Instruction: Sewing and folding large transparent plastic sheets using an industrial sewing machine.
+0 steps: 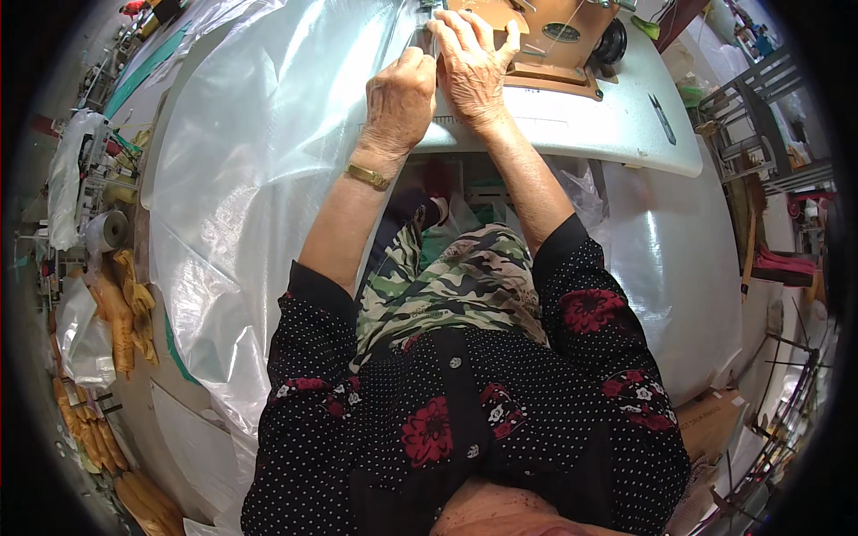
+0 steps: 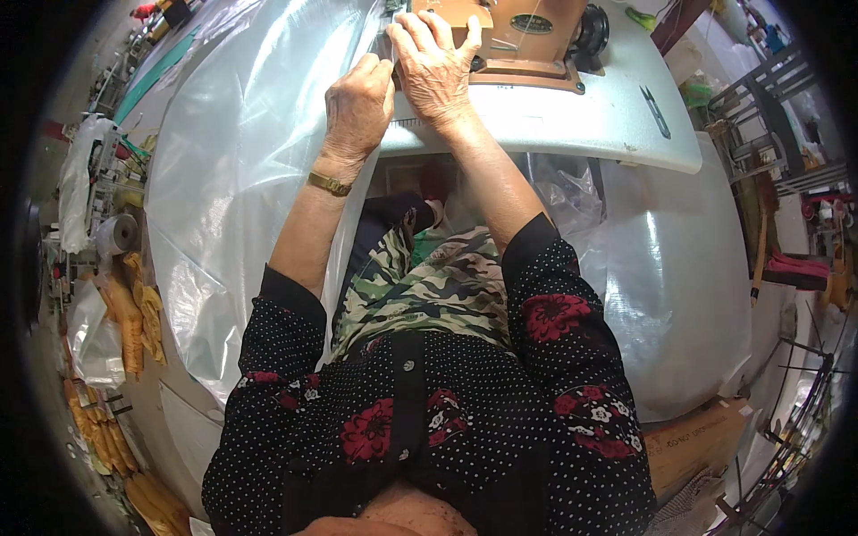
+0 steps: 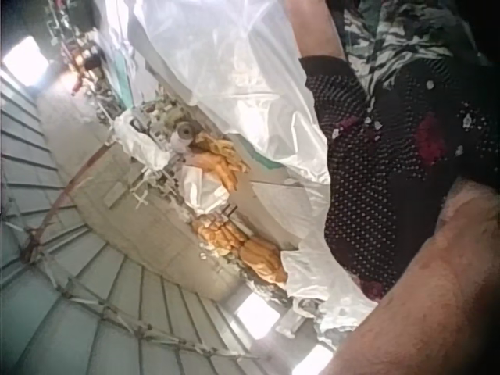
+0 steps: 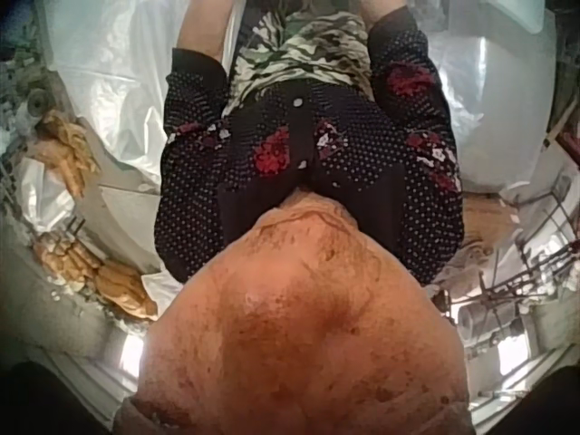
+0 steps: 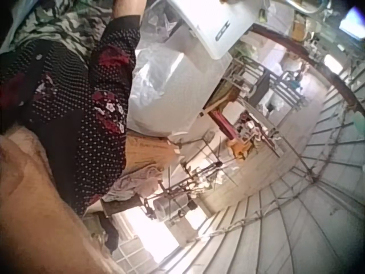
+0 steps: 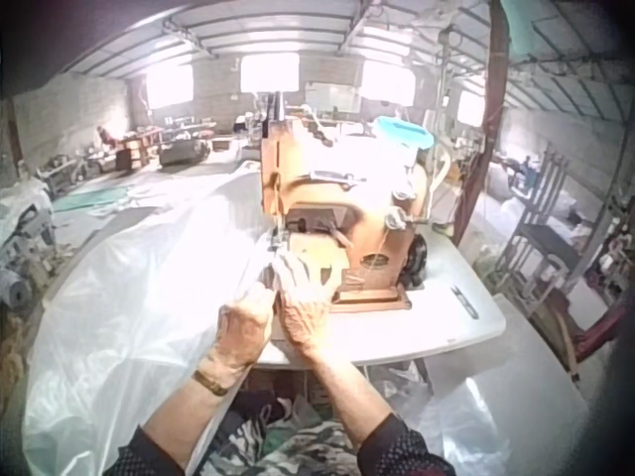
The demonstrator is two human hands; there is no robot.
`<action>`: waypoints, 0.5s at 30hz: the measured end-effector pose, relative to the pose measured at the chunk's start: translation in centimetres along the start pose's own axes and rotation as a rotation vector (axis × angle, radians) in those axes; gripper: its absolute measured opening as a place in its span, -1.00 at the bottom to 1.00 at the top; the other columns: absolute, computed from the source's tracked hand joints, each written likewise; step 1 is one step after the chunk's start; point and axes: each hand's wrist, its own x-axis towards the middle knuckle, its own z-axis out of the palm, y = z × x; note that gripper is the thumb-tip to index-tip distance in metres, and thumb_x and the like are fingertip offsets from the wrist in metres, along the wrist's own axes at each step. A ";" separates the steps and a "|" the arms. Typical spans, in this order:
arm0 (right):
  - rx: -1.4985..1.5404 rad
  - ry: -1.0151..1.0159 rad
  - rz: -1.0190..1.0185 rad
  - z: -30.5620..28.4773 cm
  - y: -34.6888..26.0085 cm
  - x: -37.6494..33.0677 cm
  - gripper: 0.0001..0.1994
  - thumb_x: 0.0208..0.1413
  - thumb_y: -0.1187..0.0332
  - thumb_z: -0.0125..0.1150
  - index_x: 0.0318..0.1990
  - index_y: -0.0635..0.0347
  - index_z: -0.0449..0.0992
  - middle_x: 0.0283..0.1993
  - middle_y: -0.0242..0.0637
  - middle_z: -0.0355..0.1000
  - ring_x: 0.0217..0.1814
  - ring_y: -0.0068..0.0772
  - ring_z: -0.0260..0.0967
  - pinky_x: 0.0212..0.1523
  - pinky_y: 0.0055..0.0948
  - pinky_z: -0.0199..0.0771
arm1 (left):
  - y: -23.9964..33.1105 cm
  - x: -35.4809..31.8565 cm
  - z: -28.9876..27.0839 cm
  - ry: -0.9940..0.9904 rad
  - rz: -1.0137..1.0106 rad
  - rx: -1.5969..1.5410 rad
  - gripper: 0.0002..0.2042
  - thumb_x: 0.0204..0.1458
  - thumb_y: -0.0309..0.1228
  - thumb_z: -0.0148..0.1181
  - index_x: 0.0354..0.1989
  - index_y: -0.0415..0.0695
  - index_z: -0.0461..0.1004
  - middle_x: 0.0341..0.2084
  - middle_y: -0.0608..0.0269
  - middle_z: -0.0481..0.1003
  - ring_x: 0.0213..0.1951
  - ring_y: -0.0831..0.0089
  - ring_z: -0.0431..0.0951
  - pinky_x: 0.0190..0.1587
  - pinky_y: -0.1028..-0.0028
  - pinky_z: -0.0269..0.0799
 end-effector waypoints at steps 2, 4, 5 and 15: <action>0.017 0.011 0.003 0.0 -0.1 0.0 -0.70 0.08 0.30 0.15 0.01 -0.10 0.48 0.10 -0.53 0.40 0.22 -0.40 0.27 0.30 0.28 -0.37 | -0.1 -0.1 0.0 0.001 -0.012 -0.001 -0.96 -0.08 -0.60 0.10 -0.50 -0.23 0.39 -0.49 0.11 0.39 -0.40 0.18 0.55 -0.35 0.31 0.51; 0.006 0.007 -0.003 0.0 -0.2 0.0 -0.69 0.08 0.30 0.15 0.01 -0.10 0.47 0.10 -0.53 0.40 0.22 -0.40 0.27 0.30 0.28 -0.38 | -0.3 -0.2 -0.2 -0.004 -0.016 0.001 -0.96 -0.08 -0.61 0.10 -0.50 -0.23 0.39 -0.49 0.11 0.39 -0.39 0.19 0.55 -0.34 0.32 0.51; -0.007 0.006 -0.005 0.0 -0.3 0.0 -0.69 0.08 0.30 0.15 0.02 -0.10 0.47 0.10 -0.53 0.40 0.22 -0.40 0.27 0.31 0.28 -0.39 | -0.3 -0.2 -0.3 -0.013 -0.016 0.004 -0.96 -0.08 -0.61 0.10 -0.50 -0.23 0.39 -0.49 0.11 0.39 -0.38 0.19 0.55 -0.34 0.32 0.51; -0.031 0.000 0.012 0.6 -0.2 0.2 -0.63 0.01 0.30 0.24 0.03 -0.11 0.47 0.10 -0.53 0.41 0.22 -0.39 0.26 0.31 0.27 -0.40 | -1.1 0.6 0.0 -0.004 0.013 0.014 -0.97 -0.10 -0.62 0.11 -0.49 -0.24 0.41 -0.47 0.07 0.43 -0.37 0.18 0.57 -0.32 0.33 0.53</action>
